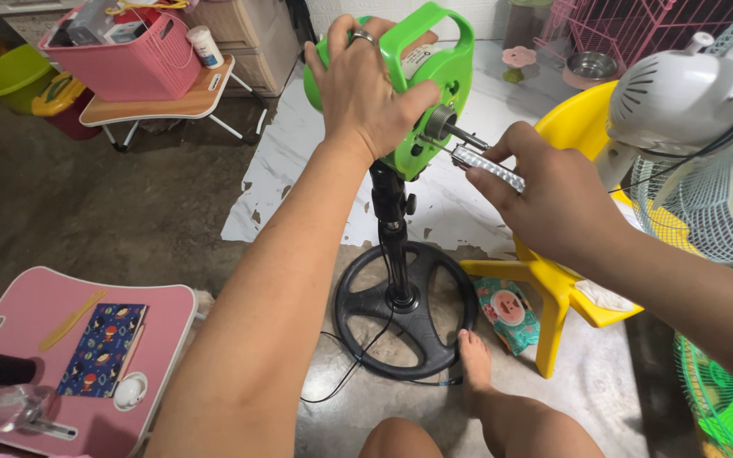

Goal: The person reassembles a green electric fan by attaching the motor housing to the stand, tightening the central nut with a multi-tool, and then fitting the front wire cage. The person handles the fan motor, stand, multi-tool, and front cage.

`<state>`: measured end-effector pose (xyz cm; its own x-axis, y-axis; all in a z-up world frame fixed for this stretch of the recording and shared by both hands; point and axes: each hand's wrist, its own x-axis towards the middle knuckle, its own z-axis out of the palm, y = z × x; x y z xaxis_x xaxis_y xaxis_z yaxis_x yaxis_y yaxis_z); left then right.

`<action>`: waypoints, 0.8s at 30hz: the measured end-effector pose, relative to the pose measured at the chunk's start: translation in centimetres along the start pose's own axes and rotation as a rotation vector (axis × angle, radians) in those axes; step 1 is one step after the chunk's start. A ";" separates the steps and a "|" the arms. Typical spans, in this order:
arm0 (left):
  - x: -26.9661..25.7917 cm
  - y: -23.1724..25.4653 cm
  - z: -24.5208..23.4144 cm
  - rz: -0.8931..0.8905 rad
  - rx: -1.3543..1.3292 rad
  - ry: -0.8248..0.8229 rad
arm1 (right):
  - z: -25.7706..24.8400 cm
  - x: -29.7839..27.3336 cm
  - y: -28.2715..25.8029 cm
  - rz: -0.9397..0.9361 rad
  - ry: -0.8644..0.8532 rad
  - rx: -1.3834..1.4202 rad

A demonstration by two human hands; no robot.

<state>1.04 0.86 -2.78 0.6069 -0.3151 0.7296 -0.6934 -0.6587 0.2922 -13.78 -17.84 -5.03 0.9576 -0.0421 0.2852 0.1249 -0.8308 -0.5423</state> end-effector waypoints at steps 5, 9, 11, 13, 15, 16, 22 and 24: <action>0.4 0.1 -0.3 -0.012 -0.005 -0.030 | 0.0 0.5 0.1 -0.006 0.010 0.094; 0.3 0.2 -0.3 -0.012 -0.010 -0.029 | -0.1 0.6 0.0 0.068 -0.041 0.141; 0.2 0.1 -0.2 -0.001 -0.004 -0.022 | -0.3 0.8 0.0 0.127 -0.087 0.172; 0.2 0.0 -0.1 0.025 0.006 -0.005 | -0.5 0.9 0.0 0.165 -0.120 0.202; 0.2 0.0 -0.1 0.007 0.010 -0.019 | -0.5 1.2 0.0 0.178 -0.136 0.231; 0.2 0.0 -0.1 -0.003 0.013 -0.026 | -0.6 1.3 0.0 0.204 -0.147 0.261; 0.2 0.0 -0.1 0.007 -0.008 -0.021 | -0.5 1.8 0.0 0.288 -0.191 0.400; 0.2 0.0 -0.2 0.004 0.006 -0.020 | -0.7 1.9 0.0 0.369 -0.228 0.408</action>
<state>1.06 0.89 -2.52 0.6118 -0.3317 0.7181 -0.6935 -0.6615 0.2853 -12.12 -18.35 -3.90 0.9827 -0.1302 -0.1320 -0.1801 -0.5020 -0.8459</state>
